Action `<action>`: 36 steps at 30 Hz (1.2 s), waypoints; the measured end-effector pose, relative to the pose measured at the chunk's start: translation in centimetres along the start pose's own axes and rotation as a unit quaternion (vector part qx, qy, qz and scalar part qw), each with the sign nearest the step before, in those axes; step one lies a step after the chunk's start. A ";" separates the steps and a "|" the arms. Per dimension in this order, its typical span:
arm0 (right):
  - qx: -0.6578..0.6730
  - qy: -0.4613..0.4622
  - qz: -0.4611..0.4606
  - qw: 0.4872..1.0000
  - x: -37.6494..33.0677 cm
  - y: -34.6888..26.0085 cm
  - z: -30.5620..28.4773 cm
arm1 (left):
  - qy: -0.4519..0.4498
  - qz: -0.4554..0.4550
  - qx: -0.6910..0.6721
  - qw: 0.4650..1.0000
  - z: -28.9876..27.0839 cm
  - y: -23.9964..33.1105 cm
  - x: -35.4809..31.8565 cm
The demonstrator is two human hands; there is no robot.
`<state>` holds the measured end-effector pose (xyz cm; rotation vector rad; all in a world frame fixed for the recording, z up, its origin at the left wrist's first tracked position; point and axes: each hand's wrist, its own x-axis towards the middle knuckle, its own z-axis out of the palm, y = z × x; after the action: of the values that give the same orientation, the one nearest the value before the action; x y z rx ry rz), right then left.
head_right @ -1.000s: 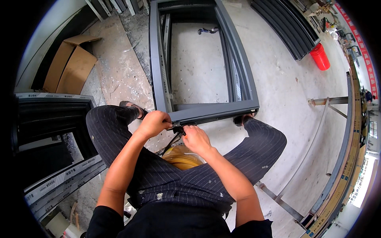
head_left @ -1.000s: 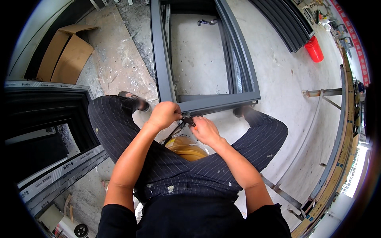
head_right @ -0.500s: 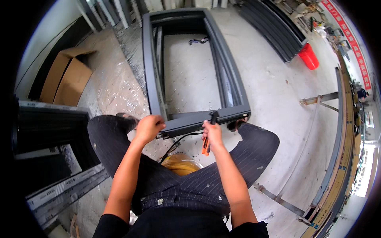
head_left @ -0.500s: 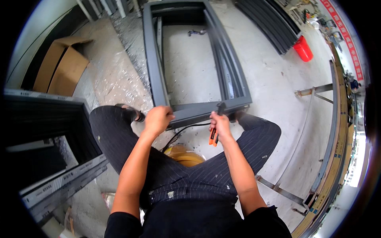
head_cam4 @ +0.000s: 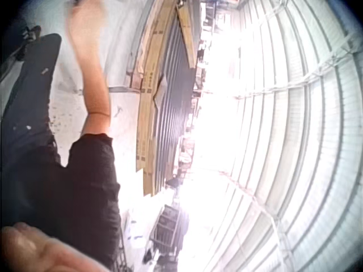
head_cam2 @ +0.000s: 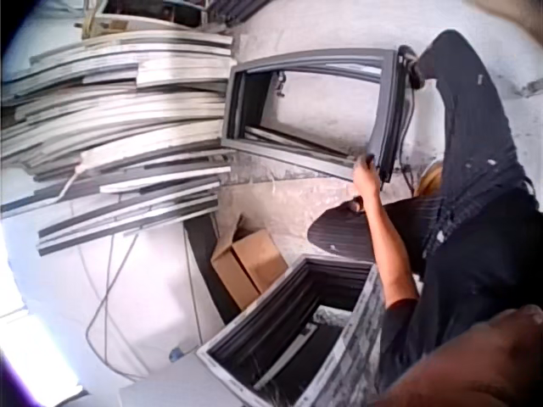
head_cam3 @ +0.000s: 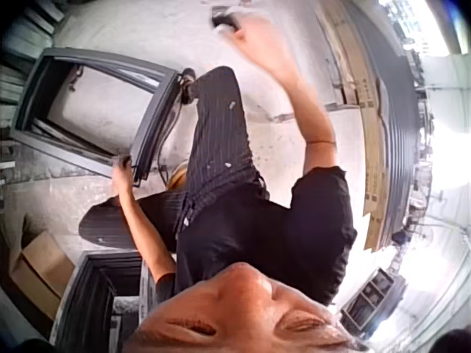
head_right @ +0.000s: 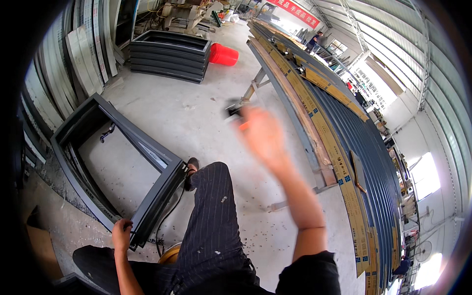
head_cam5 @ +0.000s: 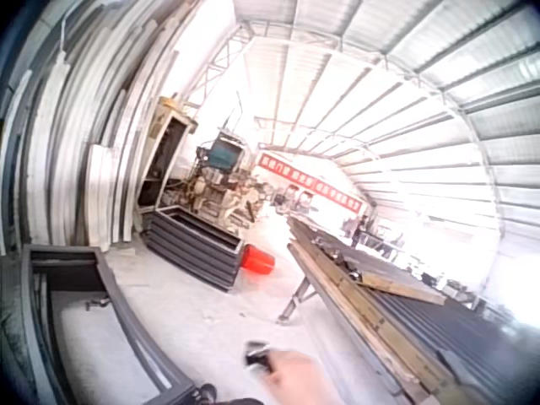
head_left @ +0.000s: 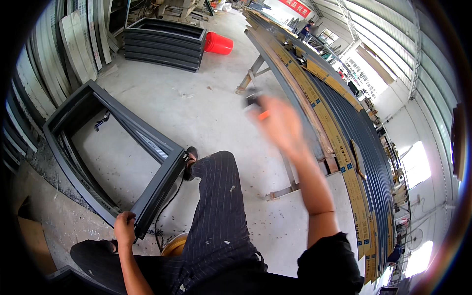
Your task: The person sits on a low stool and uses pliers to remove a rubber seal from a grey window frame. They then lift the frame, walk across the workshop floor, and stack it with other frames.
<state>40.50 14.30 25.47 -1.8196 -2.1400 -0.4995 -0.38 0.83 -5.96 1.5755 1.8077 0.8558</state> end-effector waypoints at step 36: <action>0.567 -0.376 -0.099 0.726 -19.1 -29.2 31.8 | 0.030 -0.141 -0.389 0.910 1.9 -1.9 -0.8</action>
<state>15.00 7.09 -13.59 -1.0484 -2.1471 1.4741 -0.01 0.05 -8.64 0.7632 1.4017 1.2758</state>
